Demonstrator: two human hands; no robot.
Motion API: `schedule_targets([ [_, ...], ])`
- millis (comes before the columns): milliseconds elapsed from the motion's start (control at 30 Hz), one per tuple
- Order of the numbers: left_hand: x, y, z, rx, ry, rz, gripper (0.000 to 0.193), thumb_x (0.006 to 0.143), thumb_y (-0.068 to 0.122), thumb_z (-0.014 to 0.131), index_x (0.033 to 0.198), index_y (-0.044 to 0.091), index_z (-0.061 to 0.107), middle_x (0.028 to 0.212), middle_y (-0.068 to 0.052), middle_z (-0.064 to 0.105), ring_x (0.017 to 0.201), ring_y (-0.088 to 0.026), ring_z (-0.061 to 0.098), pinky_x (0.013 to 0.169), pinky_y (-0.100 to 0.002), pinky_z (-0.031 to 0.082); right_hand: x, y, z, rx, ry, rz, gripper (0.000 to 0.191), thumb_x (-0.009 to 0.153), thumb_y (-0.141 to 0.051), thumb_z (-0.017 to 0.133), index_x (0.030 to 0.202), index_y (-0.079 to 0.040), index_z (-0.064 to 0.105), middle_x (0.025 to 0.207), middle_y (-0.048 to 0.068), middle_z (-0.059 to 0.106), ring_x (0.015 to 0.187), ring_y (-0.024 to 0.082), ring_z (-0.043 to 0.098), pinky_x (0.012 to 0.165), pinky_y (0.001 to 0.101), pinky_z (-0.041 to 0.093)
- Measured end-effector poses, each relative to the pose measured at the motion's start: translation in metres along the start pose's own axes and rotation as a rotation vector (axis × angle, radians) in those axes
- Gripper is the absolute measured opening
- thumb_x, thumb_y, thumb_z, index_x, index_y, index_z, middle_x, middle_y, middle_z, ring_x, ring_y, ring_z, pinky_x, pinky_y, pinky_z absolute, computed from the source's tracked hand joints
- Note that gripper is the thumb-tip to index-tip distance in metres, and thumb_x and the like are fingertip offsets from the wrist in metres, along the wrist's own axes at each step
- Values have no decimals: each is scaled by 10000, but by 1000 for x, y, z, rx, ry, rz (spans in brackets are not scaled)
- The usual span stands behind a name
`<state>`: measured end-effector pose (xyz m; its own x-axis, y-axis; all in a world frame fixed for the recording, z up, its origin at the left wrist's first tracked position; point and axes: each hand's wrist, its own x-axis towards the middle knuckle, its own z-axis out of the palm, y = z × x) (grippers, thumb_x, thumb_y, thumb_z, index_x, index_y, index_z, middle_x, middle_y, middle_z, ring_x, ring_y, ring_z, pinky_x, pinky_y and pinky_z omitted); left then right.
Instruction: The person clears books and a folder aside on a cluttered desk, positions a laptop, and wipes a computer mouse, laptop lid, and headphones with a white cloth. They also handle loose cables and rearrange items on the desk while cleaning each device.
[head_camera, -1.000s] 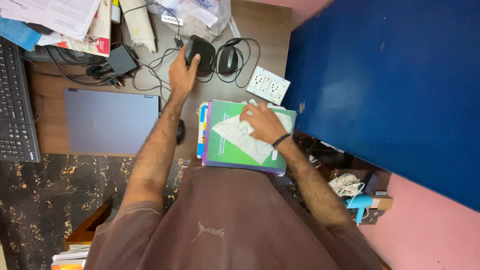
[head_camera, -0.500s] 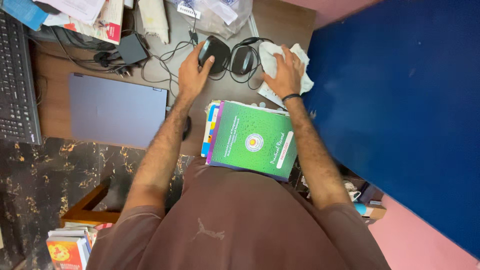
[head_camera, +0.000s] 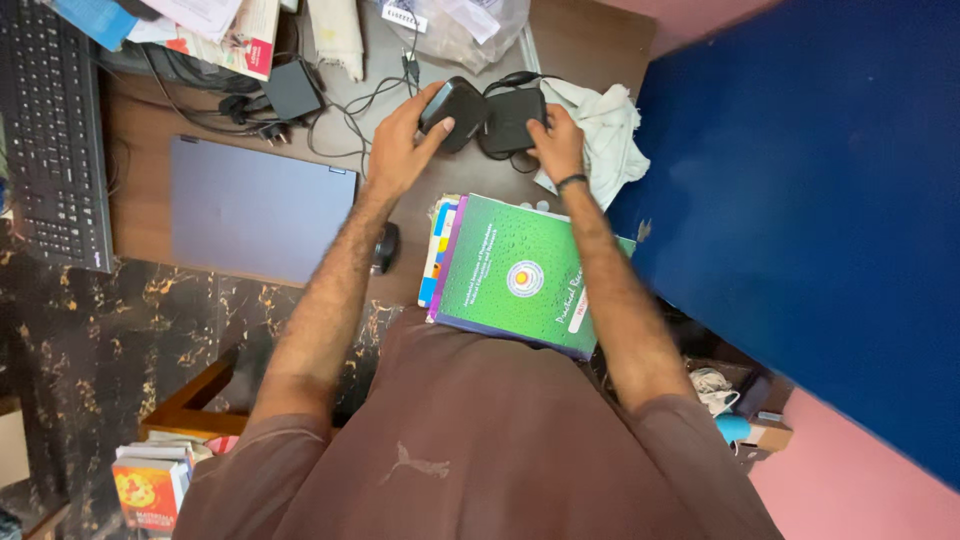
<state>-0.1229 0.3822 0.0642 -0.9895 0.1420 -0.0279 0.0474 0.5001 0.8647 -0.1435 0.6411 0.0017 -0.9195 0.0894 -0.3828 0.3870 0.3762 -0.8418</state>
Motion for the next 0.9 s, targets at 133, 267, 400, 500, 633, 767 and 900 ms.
schedule_targets([
  [133,-5,15,-13,-298,-64,55,497,1012,229,732,1440,29,580,1261,-129,712,1123,-180,694,992,-342,568,-37,-4,-64,270,-87,-316,375,1007,-118,697,1355,-27,590,1235,100,702,991,61,691,765,226,596],
  [267,-21,39,-17,-440,-107,97,493,999,210,751,1412,-15,604,1242,-104,712,1136,-150,679,1024,-334,564,-116,-28,-131,-167,-2,-292,372,1049,-105,693,1412,-38,647,1090,249,638,879,164,539,774,322,463],
  [400,-48,72,-14,-378,-233,198,465,963,211,769,1364,13,644,1240,-103,699,1141,-181,662,1007,-340,538,-191,-45,-173,-388,-5,-671,301,1038,-103,686,1335,-60,667,1278,137,713,1105,266,663,937,377,527],
  [500,-76,96,-7,-288,-347,267,455,943,223,765,1346,40,663,1267,-109,700,1168,-216,656,1041,-358,508,-237,-37,-177,-459,-2,-710,296,989,-115,702,1283,-86,693,1275,118,722,1109,282,650,963,392,515],
  [633,-115,112,6,-259,-525,290,469,925,267,758,1346,85,663,1348,-110,670,1269,-262,621,1090,-397,483,-279,-9,-155,-441,-64,-637,348,916,-120,724,1264,-118,721,1260,83,731,1084,277,647,968,383,528],
  [767,-150,107,10,-98,-700,284,468,930,307,723,1361,136,661,1404,-84,629,1329,-285,559,1123,-432,435,-310,15,-131,-382,-114,-557,380,877,-122,743,1257,-130,726,1300,53,712,1136,269,621,994,378,518],
  [900,-170,94,23,-51,-765,241,468,931,321,711,1368,159,664,1461,-84,579,1371,-290,503,1143,-439,402,-321,18,-121,-349,-159,-481,381,885,-137,734,1265,-144,730,1341,17,701,1188,259,584,1045,382,499],
])
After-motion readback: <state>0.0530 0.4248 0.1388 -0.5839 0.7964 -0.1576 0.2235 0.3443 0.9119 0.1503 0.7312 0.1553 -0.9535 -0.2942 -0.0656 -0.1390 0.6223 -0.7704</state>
